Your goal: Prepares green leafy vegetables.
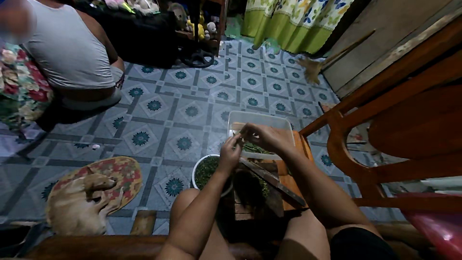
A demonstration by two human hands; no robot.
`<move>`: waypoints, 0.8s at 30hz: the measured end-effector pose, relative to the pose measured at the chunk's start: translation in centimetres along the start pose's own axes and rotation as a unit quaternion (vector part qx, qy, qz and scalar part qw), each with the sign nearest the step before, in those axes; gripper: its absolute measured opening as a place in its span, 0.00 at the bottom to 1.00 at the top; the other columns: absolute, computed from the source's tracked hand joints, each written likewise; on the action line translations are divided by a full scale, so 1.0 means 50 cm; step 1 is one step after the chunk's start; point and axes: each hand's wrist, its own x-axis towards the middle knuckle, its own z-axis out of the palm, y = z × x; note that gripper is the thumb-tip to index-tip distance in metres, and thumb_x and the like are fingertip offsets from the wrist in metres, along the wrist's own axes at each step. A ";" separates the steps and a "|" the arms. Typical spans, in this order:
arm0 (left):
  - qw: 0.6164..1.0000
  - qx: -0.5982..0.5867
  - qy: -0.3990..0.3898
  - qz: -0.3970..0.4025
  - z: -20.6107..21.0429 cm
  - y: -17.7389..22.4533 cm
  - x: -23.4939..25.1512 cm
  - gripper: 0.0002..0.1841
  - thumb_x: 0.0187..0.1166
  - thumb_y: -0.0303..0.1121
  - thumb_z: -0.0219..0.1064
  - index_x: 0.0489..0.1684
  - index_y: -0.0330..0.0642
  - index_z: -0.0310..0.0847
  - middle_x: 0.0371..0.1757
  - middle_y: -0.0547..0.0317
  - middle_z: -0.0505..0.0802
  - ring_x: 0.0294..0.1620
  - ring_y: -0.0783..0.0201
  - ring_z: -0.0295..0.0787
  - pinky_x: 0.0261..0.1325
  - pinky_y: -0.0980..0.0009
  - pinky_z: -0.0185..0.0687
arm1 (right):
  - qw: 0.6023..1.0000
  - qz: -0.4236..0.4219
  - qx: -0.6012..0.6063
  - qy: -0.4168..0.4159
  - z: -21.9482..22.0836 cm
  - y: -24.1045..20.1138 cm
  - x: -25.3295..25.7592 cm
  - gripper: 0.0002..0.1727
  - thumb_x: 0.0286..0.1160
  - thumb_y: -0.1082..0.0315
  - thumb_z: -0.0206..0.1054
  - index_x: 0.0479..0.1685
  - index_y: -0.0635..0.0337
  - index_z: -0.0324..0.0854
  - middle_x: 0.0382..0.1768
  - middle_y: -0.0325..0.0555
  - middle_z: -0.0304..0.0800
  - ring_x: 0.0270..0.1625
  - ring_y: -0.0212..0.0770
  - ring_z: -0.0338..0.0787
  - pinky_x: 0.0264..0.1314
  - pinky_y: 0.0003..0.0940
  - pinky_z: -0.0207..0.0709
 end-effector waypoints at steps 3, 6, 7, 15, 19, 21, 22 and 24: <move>0.999 -0.022 -0.002 -0.043 -0.010 0.000 0.005 0.16 0.88 0.26 0.56 0.67 0.34 0.84 0.58 0.45 0.93 0.56 0.57 0.92 0.64 0.58 0.86 | 0.996 0.090 0.023 0.011 -0.004 0.086 0.012 0.17 0.87 0.67 0.62 0.69 0.61 0.78 0.56 0.54 0.91 0.58 0.48 0.92 0.66 0.52 0.82; 0.995 -0.070 0.004 -0.067 -0.015 -0.005 0.008 0.16 0.89 0.26 0.53 0.66 0.34 0.83 0.59 0.46 0.92 0.55 0.59 0.91 0.62 0.59 0.86 | 0.977 0.172 -0.126 -0.010 0.018 0.197 0.003 0.14 0.83 0.69 0.62 0.62 0.57 0.87 0.59 0.57 0.91 0.63 0.61 0.90 0.68 0.68 0.76; 0.994 -0.085 0.005 -0.073 -0.016 -0.005 0.009 0.16 0.89 0.26 0.52 0.66 0.34 0.83 0.58 0.47 0.92 0.55 0.60 0.91 0.62 0.60 0.86 | 0.971 0.188 -0.147 -0.027 0.030 0.219 -0.004 0.15 0.80 0.72 0.65 0.62 0.56 0.88 0.62 0.59 0.89 0.67 0.64 0.86 0.72 0.71 0.72; 0.976 -0.196 0.012 -0.091 -0.020 -0.013 0.015 0.16 0.92 0.28 0.48 0.68 0.31 0.77 0.53 0.50 0.93 0.52 0.64 0.92 0.63 0.64 0.86 | 0.961 0.227 -0.153 -0.046 0.093 0.341 -0.001 0.17 0.70 0.66 0.75 0.58 0.60 0.89 0.66 0.70 0.83 0.73 0.72 0.78 0.72 0.77 0.69; 0.973 -0.206 0.011 -0.105 -0.019 -0.014 0.017 0.16 0.93 0.28 0.47 0.67 0.31 0.77 0.53 0.51 0.93 0.52 0.65 0.91 0.62 0.65 0.86 | 0.972 0.209 -0.104 -0.006 0.021 0.309 0.003 0.16 0.75 0.63 0.72 0.59 0.58 0.87 0.58 0.60 0.90 0.64 0.64 0.87 0.66 0.75 0.74; 0.972 -0.208 0.009 -0.108 -0.016 -0.017 0.017 0.16 0.93 0.29 0.48 0.67 0.31 0.77 0.53 0.50 0.93 0.52 0.65 0.91 0.62 0.65 0.86 | 0.983 0.171 -0.051 0.046 -0.001 0.314 -0.003 0.14 0.79 0.65 0.68 0.59 0.59 0.86 0.47 0.58 0.93 0.52 0.60 0.92 0.59 0.71 0.78; 0.973 -0.207 0.009 -0.105 -0.015 -0.016 0.017 0.16 0.93 0.29 0.48 0.66 0.31 0.77 0.53 0.51 0.93 0.51 0.65 0.91 0.62 0.65 0.86 | 0.986 0.143 -0.034 0.078 -0.010 0.315 -0.005 0.14 0.81 0.64 0.67 0.59 0.58 0.86 0.42 0.55 0.94 0.46 0.56 0.93 0.55 0.68 0.81; 0.975 -0.198 0.010 -0.097 -0.015 -0.012 0.015 0.15 0.93 0.30 0.49 0.65 0.32 0.78 0.51 0.52 0.93 0.50 0.66 0.91 0.61 0.65 0.86 | 0.986 0.129 -0.007 0.107 -0.036 0.284 -0.009 0.14 0.84 0.62 0.64 0.60 0.56 0.87 0.41 0.52 0.94 0.44 0.51 0.93 0.55 0.62 0.82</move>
